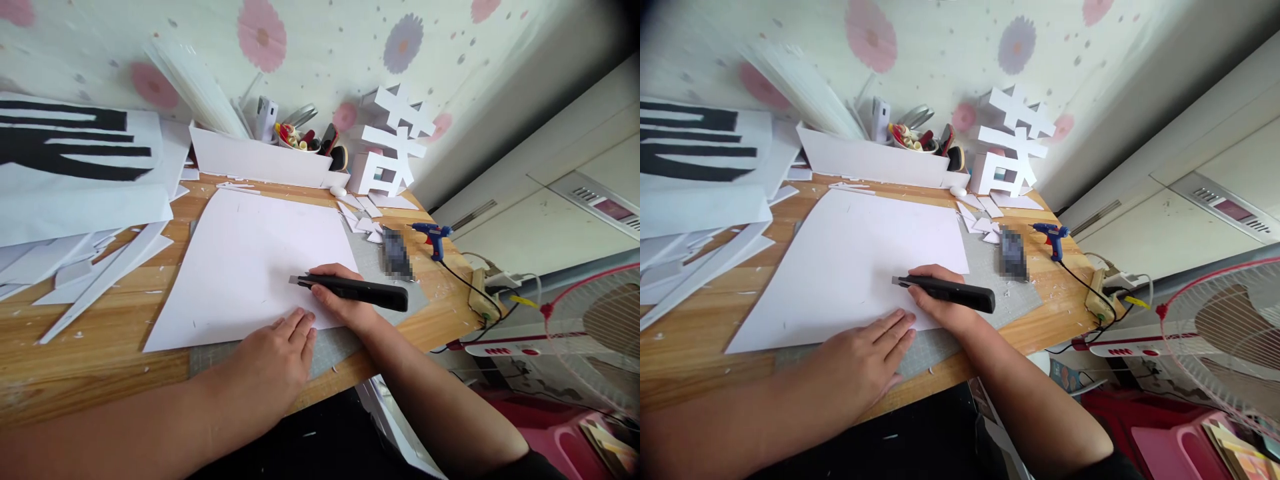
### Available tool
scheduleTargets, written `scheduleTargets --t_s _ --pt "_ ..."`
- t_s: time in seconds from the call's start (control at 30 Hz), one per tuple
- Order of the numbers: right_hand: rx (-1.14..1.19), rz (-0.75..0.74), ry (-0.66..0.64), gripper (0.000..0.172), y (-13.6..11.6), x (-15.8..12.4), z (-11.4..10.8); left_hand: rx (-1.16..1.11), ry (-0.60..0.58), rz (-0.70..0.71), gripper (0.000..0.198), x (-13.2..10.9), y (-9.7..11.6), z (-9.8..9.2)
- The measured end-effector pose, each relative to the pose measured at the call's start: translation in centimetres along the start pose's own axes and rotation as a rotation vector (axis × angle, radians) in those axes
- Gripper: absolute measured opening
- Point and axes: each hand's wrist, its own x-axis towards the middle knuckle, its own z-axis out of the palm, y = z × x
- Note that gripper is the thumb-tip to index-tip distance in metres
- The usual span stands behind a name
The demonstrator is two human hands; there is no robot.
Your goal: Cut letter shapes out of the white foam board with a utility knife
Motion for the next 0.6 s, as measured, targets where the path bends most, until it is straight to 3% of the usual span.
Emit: scheduleTargets --t_s 0.2,0.6 --pt "-0.032 -0.016 -0.007 0.021 -0.2 -0.01 0.04 -0.043 -0.032 -0.015 0.043 0.02 0.2 0.28" --pt "-0.059 -0.028 0.008 0.02 -0.35 0.02 0.15 -0.006 0.011 0.02 0.051 0.17 -0.02 -0.05"
